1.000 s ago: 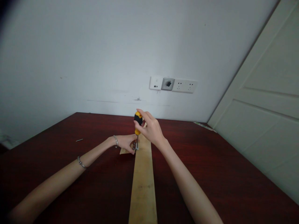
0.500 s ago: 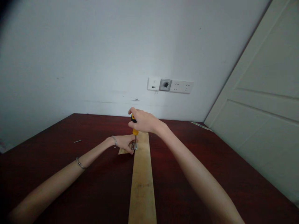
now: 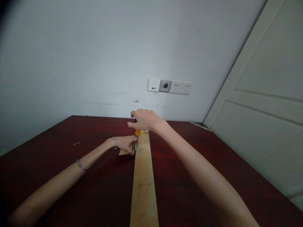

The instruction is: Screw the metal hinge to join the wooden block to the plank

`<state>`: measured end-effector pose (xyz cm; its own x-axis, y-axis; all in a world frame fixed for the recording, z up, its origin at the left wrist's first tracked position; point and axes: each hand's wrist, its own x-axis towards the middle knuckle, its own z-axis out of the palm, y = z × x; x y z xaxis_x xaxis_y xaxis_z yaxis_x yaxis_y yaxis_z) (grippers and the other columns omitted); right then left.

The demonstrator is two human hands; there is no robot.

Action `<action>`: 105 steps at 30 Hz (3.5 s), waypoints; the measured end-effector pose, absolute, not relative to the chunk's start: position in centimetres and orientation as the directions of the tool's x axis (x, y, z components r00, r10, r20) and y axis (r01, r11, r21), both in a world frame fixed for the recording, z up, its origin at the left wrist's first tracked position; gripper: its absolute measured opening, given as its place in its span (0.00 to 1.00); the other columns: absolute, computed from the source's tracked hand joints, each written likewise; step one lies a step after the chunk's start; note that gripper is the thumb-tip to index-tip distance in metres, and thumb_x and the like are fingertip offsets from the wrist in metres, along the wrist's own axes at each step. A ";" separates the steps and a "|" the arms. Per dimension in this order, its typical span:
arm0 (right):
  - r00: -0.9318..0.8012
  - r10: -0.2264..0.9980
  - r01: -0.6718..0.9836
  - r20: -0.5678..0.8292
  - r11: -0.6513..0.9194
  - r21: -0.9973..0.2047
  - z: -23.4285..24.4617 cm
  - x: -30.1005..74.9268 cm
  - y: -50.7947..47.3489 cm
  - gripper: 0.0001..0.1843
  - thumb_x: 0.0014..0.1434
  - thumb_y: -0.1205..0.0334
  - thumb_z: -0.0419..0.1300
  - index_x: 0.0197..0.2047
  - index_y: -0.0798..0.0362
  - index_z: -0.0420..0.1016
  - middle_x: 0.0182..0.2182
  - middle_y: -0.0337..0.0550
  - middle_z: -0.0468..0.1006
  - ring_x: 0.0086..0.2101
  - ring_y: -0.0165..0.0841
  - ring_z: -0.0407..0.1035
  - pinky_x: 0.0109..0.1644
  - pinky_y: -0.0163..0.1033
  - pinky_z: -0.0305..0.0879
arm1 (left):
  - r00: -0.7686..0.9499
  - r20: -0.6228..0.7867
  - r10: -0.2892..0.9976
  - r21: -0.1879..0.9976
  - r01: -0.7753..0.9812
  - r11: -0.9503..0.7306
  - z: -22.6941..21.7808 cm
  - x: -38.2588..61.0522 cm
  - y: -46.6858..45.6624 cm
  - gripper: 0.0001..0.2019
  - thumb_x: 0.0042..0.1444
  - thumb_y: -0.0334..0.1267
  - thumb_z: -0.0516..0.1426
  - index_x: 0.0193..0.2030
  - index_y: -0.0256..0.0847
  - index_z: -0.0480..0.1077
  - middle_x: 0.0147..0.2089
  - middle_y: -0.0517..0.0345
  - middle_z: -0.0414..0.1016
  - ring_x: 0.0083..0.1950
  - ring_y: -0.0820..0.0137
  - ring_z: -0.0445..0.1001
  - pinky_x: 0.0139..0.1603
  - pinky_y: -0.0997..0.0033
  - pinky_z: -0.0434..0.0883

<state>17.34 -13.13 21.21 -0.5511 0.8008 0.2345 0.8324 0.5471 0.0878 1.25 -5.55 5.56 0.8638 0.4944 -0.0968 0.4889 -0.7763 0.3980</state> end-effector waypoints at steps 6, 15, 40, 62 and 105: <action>-0.588 0.772 0.806 0.242 0.584 0.096 21.0 17.3 -13.1 0.18 0.57 0.55 0.53 0.50 0.51 0.69 0.44 0.49 0.74 0.37 0.37 0.69 0.34 0.37 0.56 | 0.857 -0.109 0.504 0.393 0.503 -0.770 5.6 1.2 -5.5 0.27 0.38 0.43 0.68 0.45 0.37 0.66 0.42 0.55 0.71 0.42 0.65 0.69 0.43 0.70 0.66; -0.519 0.805 0.854 0.288 0.504 0.130 20.7 17.3 -13.4 0.17 0.61 0.57 0.47 0.46 0.53 0.71 0.40 0.51 0.74 0.36 0.37 0.69 0.34 0.38 0.55 | 0.870 -0.103 0.482 0.424 0.477 -0.770 5.7 1.2 -5.6 0.26 0.39 0.40 0.68 0.45 0.37 0.67 0.41 0.56 0.72 0.42 0.65 0.70 0.44 0.70 0.66; -0.490 0.807 0.864 0.329 0.501 0.059 20.5 17.3 -14.8 0.22 0.63 0.47 0.46 0.46 0.54 0.69 0.35 0.50 0.74 0.32 0.36 0.67 0.34 0.38 0.55 | 0.878 -0.085 0.471 0.411 0.462 -0.786 6.2 1.2 -6.0 0.23 0.39 0.40 0.68 0.43 0.38 0.69 0.41 0.56 0.71 0.41 0.65 0.70 0.42 0.70 0.67; -0.536 0.787 0.830 0.306 0.558 0.018 20.0 18.0 -14.3 0.28 0.56 0.52 0.54 0.58 0.53 0.60 0.46 0.52 0.69 0.34 0.35 0.68 0.36 0.38 0.57 | 0.864 -0.112 0.490 0.380 0.493 -0.783 6.3 1.2 -6.0 0.26 0.39 0.43 0.68 0.46 0.40 0.69 0.41 0.57 0.71 0.41 0.65 0.70 0.43 0.70 0.66; -0.515 0.770 0.848 0.376 0.522 0.093 19.4 17.7 -14.5 0.26 0.57 0.49 0.51 0.56 0.50 0.63 0.47 0.50 0.68 0.33 0.35 0.68 0.31 0.37 0.53 | 0.882 -0.089 0.462 0.433 0.452 -0.780 6.0 1.1 -5.8 0.24 0.39 0.41 0.68 0.45 0.39 0.70 0.40 0.58 0.73 0.40 0.66 0.71 0.43 0.71 0.66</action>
<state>17.72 -14.49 19.44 -0.5154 0.7701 0.3758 0.8478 0.5222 0.0926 1.11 -5.77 5.98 0.8823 0.4621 -0.0892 0.4522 -0.7799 0.4327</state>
